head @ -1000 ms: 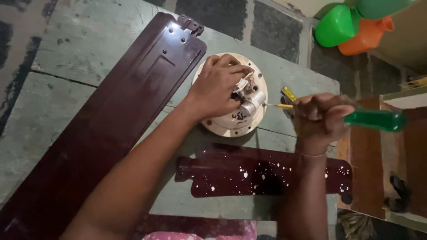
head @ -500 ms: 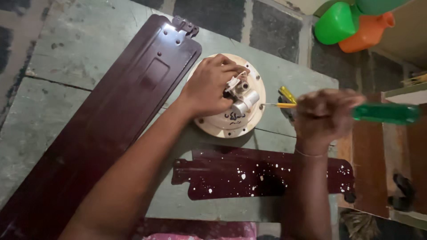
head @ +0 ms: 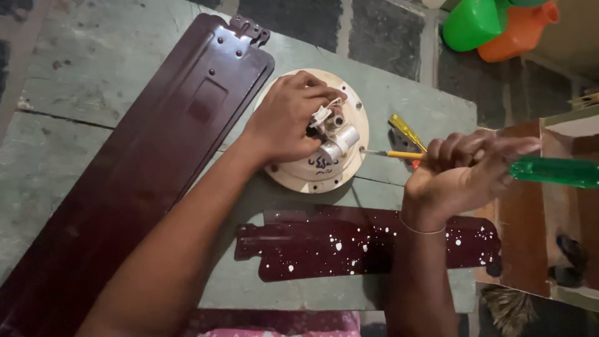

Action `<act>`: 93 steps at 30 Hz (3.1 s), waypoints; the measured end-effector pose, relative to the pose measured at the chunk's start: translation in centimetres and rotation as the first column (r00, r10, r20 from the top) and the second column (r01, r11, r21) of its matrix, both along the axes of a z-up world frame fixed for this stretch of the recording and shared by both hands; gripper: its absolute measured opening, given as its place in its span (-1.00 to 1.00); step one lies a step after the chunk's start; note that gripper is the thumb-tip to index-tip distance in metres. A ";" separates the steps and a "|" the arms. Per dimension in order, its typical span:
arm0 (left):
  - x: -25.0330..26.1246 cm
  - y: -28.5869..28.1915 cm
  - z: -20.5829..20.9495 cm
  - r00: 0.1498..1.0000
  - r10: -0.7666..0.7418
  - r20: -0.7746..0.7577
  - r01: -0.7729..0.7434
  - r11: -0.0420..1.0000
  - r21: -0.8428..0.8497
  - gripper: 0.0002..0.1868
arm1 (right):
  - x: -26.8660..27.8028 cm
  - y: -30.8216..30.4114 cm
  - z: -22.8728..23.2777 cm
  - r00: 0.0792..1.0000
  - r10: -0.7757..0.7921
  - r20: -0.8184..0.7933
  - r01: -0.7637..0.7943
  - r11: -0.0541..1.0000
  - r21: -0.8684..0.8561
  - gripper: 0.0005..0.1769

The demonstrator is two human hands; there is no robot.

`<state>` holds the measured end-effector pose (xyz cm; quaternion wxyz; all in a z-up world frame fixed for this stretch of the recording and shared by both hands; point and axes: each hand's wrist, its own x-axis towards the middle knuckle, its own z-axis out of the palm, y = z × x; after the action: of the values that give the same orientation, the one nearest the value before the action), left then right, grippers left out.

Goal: The person uses a screwdriver to loosen and tighten screws on a white circular electrical component, likely a ceiling fan motor housing, while two maroon fan blades lie nearby. The person repeatedly adjusts the same screws without visibly removing or replacing parts.

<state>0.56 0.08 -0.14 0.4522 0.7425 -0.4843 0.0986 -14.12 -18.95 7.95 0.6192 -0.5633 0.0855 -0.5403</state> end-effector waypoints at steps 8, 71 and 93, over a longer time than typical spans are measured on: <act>0.1 -0.2 0.0 1.000 -0.004 0.021 0.003 1.000 0.024 -0.36 | -0.1 -0.7 -0.1 0.999 -0.009 0.040 0.012 0.996 -0.083 -0.40; 0.6 -0.2 -0.1 0.998 -0.051 0.045 0.052 0.998 -0.020 -0.56 | 0.5 0.8 3.0 0.616 0.752 -0.235 -0.782 0.549 -0.295 -0.21; -1.0 0.9 0.6 0.966 0.220 0.137 -0.221 0.975 -0.014 -0.46 | -1.3 -3.2 -2.4 0.756 0.346 -0.556 -0.484 0.866 -0.120 -0.88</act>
<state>-0.48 0.96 0.48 0.4032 0.7835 -0.4289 0.1990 -15.42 -22.15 5.59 0.5996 -0.7670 0.0495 -0.2230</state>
